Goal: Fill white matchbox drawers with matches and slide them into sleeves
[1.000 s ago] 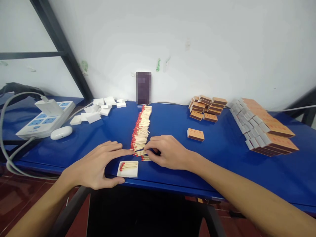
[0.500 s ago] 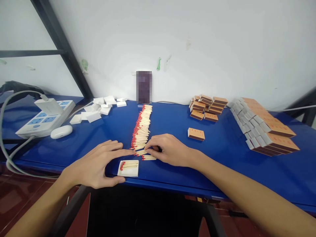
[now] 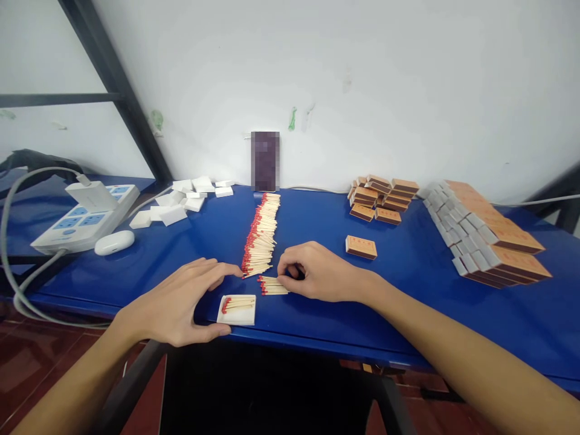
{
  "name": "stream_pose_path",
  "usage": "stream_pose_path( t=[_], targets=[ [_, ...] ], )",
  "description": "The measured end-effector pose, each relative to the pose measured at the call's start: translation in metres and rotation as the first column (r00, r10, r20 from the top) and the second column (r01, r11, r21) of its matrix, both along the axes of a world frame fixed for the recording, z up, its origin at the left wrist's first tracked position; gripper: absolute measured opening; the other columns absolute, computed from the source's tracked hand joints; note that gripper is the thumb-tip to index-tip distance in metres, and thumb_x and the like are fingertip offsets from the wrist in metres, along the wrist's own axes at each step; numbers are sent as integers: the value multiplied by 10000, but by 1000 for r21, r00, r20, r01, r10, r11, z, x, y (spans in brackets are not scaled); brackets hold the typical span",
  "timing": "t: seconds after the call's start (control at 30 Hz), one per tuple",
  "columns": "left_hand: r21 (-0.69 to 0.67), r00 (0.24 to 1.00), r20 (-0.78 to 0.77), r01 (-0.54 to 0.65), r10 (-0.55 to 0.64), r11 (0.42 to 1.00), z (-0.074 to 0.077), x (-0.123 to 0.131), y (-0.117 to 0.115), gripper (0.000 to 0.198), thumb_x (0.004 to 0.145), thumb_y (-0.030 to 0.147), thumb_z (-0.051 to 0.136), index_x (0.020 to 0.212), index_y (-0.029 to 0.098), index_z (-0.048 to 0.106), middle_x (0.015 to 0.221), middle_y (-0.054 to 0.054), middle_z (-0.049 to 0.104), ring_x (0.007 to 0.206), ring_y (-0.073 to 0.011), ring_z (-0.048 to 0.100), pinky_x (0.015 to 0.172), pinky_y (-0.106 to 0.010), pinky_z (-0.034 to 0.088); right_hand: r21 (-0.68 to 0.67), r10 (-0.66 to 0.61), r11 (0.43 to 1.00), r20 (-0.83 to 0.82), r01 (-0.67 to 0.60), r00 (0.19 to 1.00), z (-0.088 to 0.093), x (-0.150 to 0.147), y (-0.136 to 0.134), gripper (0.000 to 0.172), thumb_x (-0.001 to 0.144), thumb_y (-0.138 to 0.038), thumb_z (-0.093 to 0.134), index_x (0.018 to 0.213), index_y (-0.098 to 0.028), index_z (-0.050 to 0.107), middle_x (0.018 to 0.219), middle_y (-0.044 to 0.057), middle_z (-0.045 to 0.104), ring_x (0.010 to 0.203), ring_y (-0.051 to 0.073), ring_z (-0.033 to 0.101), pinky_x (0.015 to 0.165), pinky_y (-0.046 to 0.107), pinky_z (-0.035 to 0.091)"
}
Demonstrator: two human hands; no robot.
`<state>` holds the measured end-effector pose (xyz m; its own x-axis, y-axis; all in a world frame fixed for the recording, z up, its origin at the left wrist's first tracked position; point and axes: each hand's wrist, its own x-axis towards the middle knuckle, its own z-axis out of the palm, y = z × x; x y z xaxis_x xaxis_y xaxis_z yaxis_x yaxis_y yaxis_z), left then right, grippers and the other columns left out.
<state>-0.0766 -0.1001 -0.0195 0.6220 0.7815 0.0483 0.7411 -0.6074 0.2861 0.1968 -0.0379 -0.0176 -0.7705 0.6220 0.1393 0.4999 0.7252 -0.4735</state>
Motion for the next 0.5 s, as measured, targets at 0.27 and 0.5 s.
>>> stream_pose_path(
  t=[0.27, 0.5],
  targets=[
    [-10, 1000, 9, -4, 4, 1000, -1, 0, 1, 550, 727, 533, 661, 1165, 255, 475, 1076, -39, 580, 1073, -285, 532, 1006, -460, 380, 35, -9, 999, 80, 6, 997, 8, -4, -11, 244, 818, -419, 632, 905, -192, 653, 682, -28, 537, 618, 118, 467, 671, 282, 365],
    [-36, 1000, 26, -7, 8, 999, 0, -1, 2, 485, 740, 570, 649, 1054, 232, 498, 926, -27, 554, 967, -259, 524, 976, -440, 369, 38, 1, 999, 80, -4, 997, 8, -6, -12, 112, 782, -293, 636, 840, -199, 618, 770, -6, 552, 678, 128, 486, 639, 265, 363]
  ],
)
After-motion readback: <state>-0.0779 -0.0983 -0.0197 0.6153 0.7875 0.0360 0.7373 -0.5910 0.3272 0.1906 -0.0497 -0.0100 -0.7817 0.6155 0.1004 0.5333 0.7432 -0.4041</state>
